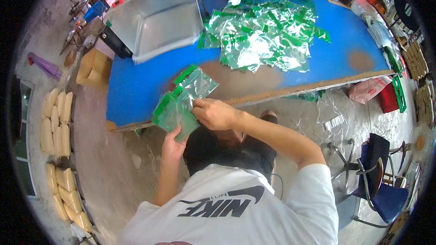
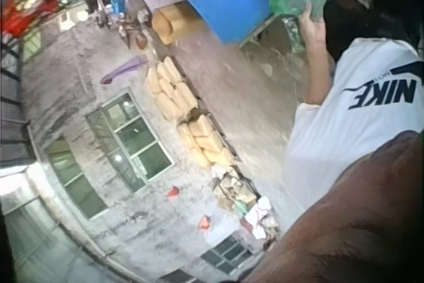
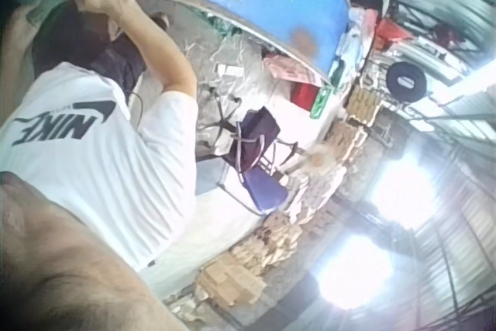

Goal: Sorting and packing green plastic bags into a larger transparent bag.

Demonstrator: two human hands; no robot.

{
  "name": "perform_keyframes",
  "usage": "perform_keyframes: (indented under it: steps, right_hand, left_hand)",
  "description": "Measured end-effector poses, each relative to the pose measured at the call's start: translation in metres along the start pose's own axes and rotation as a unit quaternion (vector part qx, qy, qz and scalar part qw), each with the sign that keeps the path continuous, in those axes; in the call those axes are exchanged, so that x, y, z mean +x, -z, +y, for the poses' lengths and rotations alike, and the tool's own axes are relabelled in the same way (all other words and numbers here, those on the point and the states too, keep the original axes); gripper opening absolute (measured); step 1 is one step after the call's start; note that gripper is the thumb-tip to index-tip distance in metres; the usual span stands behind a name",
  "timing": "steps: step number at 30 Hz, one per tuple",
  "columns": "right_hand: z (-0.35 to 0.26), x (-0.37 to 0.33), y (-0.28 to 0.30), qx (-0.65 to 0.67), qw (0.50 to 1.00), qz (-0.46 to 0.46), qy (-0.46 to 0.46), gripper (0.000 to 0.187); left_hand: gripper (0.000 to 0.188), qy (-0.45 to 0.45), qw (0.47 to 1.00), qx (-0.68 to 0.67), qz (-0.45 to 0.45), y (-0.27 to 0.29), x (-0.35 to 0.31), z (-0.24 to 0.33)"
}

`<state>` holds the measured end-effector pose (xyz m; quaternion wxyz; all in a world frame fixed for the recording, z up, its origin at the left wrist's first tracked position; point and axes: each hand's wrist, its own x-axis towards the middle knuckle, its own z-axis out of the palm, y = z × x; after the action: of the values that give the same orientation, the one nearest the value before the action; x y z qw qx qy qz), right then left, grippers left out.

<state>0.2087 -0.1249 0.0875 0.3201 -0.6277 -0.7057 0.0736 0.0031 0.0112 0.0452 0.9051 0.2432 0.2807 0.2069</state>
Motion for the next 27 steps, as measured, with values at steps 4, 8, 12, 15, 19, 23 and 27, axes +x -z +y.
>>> perform_keyframes:
  steps: [4, 8, 12, 15, 19, 23, 27]
  right_hand:
    - [0.021, 0.013, 0.046, -0.138, 0.968, 0.183, -0.103, 0.040]
    - [0.027, -0.015, 0.017, -0.184, 0.980, 0.067, -0.022, 0.048]
    - [0.000, -0.014, 0.037, 0.028, 0.992, -0.098, -0.077, 0.048]
    - [0.047, -0.016, 0.074, -0.207, 0.950, 0.140, -0.189, 0.053]
    - [0.050, -0.044, 0.043, -0.262, 0.945, 0.075, -0.182, 0.048]
    - [-0.005, -0.025, 0.047, -0.087, 0.988, -0.105, -0.072, 0.026]
    - [0.073, -0.017, 0.094, -0.212, 0.877, 0.228, -0.365, 0.058]
  left_hand:
    - [0.038, 0.008, 0.999, 0.004, -0.049, 0.011, 0.003, 0.001]
    - [0.040, 0.019, 0.999, -0.013, -0.029, 0.007, 0.000, -0.005]
    - [0.044, 0.040, 0.999, 0.013, -0.028, 0.001, -0.002, -0.017]
    - [0.047, 0.053, 0.997, 0.015, -0.058, 0.004, -0.005, -0.016]
    - [0.047, 0.071, 0.995, 0.009, -0.064, 0.002, 0.001, -0.023]
    - [0.046, 0.098, 0.991, 0.043, -0.086, -0.006, 0.009, -0.039]
    - [0.047, 0.107, 0.988, 0.049, -0.098, -0.009, 0.011, -0.039]
